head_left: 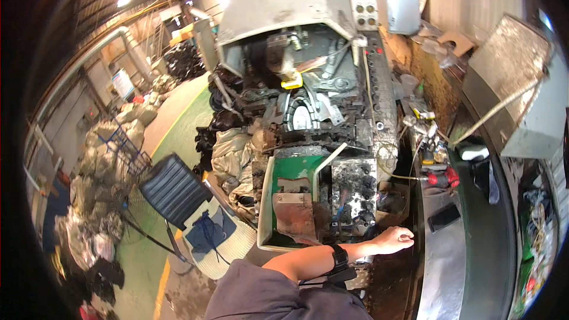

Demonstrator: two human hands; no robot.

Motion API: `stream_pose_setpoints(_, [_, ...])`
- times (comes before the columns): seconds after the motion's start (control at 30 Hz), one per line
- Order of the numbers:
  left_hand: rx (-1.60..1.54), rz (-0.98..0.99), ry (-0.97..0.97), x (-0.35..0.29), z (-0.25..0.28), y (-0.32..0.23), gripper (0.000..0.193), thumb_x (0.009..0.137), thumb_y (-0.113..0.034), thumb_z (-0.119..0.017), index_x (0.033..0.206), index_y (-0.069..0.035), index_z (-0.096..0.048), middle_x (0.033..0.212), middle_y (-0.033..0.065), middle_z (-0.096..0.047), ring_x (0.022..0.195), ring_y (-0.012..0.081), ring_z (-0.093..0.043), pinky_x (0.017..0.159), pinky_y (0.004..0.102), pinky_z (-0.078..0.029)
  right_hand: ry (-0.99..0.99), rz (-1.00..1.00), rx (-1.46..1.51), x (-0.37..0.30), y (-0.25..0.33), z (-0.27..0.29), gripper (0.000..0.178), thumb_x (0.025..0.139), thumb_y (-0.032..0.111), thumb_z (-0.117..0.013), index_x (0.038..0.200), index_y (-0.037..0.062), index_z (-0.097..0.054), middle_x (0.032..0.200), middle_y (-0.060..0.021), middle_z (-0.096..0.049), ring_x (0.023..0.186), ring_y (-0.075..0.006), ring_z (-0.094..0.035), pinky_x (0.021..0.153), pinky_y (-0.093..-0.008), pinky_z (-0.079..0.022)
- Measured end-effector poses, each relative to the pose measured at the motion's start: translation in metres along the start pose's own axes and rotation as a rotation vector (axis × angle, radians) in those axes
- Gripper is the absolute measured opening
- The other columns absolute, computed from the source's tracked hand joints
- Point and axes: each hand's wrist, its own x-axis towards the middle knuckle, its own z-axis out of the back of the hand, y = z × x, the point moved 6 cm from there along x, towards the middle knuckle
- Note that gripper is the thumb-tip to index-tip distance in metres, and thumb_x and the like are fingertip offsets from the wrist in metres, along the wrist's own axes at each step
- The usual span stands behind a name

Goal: Operating a toe lasting machine to shape and bond the upper of a shoe to the last and insole.

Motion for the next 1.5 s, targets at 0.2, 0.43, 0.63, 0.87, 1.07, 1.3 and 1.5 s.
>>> stream_pose_setpoints(0.2, [0.098, -0.081, 0.062, 0.043, -0.034, -0.027, 0.038, 0.096, -0.03, -0.068, 0.118, 0.001, -0.069, 0.111, 0.0177, -0.075, 0.106, 0.027, -0.072, 0.091, 0.0351, -0.056, 0.282, 1.017, -0.43, -0.037, -0.027, -0.267, 0.032, 0.094, 0.027, -0.07, 0.102, -0.0038, -0.073, 0.1, -0.0186, -0.076, 0.06, -0.0183, -0.059, 0.063, -0.0304, -0.054])
stream_pose_setpoints(0.43, [0.087, -0.307, 0.289, 0.1, -0.102, -0.065, 0.026, 0.092, -0.022, -0.068, 0.101, 0.001, -0.074, 0.099, 0.0194, -0.075, 0.092, 0.0281, -0.073, 0.082, 0.0378, -0.056, 0.774, 1.521, -1.25, -0.213, -0.127, -0.424, 0.086, 0.089, 0.048, -0.071, 0.151, -0.0037, -0.039, 0.148, -0.0282, -0.048, 0.141, -0.0441, -0.042, 0.117, -0.059, -0.031])
stream_pose_setpoints(0.63, [0.152, -0.297, 0.388, 0.181, -0.131, -0.033, 0.031, 0.088, -0.022, -0.071, 0.112, -0.002, -0.073, 0.106, 0.0177, -0.075, 0.096, 0.0246, -0.072, 0.083, 0.0388, -0.057, 0.837, 1.059, -1.178, -0.194, -0.141, -0.347, 0.075, 0.088, 0.039, -0.071, 0.145, -0.0027, -0.045, 0.151, -0.0292, -0.044, 0.139, -0.0514, -0.041, 0.115, -0.0661, -0.029])
stream_pose_setpoints(0.87, [0.298, -0.473, 0.217, 0.403, -0.153, -0.031, 0.041, 0.085, -0.009, -0.069, 0.125, -0.01, -0.063, 0.093, 0.0135, -0.076, 0.088, 0.0315, -0.074, 0.078, 0.0441, -0.058, 0.278, 0.265, -0.284, -0.146, -0.106, -0.291, 0.061, 0.091, -0.002, -0.064, 0.147, -0.0053, -0.039, 0.097, -0.0189, -0.071, 0.072, -0.0234, -0.071, 0.064, -0.0334, -0.061])
stream_pose_setpoints(1.07, [1.283, -0.966, 0.275, 0.54, -0.194, -0.043, 0.07, 0.078, -0.014, -0.078, 0.145, -0.014, -0.054, 0.15, 0.0182, -0.049, 0.143, 0.0377, -0.041, 0.119, 0.0692, -0.015, 0.205, 0.083, -0.285, -0.143, -0.006, -0.329, 0.063, 0.095, 0.008, -0.07, 0.149, -0.0046, -0.039, 0.109, -0.0232, -0.072, 0.092, -0.0272, -0.074, 0.08, -0.0364, -0.062])
stream_pose_setpoints(1.3, [0.466, -0.482, 1.033, 0.503, -0.316, -0.139, 0.035, 0.085, -0.033, -0.076, 0.102, -0.002, -0.077, 0.1, 0.0203, -0.075, 0.096, 0.0362, -0.072, 0.09, 0.0429, -0.056, 0.247, -0.306, 0.24, -0.107, 0.022, -0.384, 0.089, 0.095, 0.013, -0.074, 0.161, 0.011, -0.015, 0.15, -0.0248, -0.046, 0.135, -0.0314, -0.05, 0.105, -0.0489, -0.052])
stream_pose_setpoints(1.5, [0.965, -0.442, 0.042, 0.729, -0.106, 0.081, 0.098, 0.079, -0.036, -0.083, 0.155, 0.002, -0.033, 0.154, 0.0303, -0.041, 0.143, 0.044, -0.039, 0.122, 0.0479, -0.028, -0.044, -0.486, 0.322, -0.086, -0.047, -0.381, 0.091, 0.083, -0.003, -0.08, 0.155, 0.0194, -0.029, 0.109, -0.0139, -0.063, 0.103, -0.027, -0.068, 0.102, -0.0519, -0.05])
